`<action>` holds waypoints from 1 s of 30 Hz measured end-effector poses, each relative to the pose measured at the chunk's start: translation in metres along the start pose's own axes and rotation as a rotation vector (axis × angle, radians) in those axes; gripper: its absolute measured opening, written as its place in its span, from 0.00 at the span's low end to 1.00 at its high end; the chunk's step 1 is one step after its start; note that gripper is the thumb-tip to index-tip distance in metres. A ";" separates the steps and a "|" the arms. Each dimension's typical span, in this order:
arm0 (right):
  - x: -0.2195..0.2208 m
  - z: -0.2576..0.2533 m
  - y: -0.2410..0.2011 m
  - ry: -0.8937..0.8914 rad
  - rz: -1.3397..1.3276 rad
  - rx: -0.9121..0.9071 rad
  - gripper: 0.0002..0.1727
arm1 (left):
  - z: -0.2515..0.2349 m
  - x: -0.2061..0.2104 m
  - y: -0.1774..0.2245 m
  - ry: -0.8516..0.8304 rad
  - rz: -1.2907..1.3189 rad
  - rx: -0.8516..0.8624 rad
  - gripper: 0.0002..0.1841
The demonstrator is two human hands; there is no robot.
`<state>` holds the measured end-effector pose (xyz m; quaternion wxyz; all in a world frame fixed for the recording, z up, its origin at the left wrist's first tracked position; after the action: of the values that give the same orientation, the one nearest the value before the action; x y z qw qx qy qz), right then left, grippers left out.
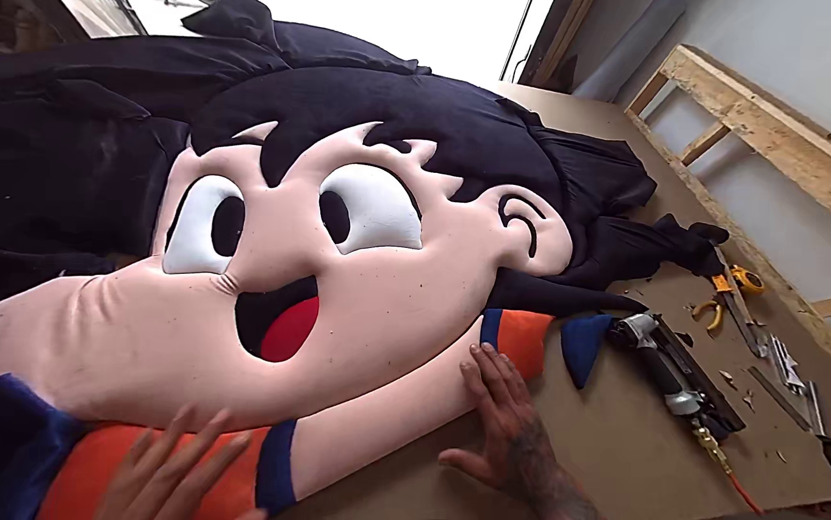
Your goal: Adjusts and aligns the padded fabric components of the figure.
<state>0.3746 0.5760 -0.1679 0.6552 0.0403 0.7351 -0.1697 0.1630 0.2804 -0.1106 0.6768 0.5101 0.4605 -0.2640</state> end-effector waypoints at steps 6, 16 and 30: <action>0.020 -0.019 0.046 -0.037 0.087 0.013 0.76 | -0.261 0.036 0.068 0.043 -0.136 0.121 0.31; 0.025 -0.024 0.054 -0.141 0.033 0.072 0.75 | -0.450 0.084 0.053 -0.015 -0.106 0.023 0.37; 0.030 -0.025 0.061 -0.182 -0.085 0.106 0.69 | -0.445 0.083 0.049 0.017 -0.032 0.055 0.31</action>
<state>0.3633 0.6358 -0.2072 0.7083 0.0281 0.6635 -0.2391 0.0827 0.7221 -0.1876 0.6543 0.5232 0.4669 -0.2831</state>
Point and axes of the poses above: each hand's wrist, its own z-axis away from the middle knuckle, its own x-axis out of the palm, y = z × x, the point moved 10 cm from there along -z, towards the middle knuckle, and after that the axes turned 14 degrees about -y, right-handed, at the moved point
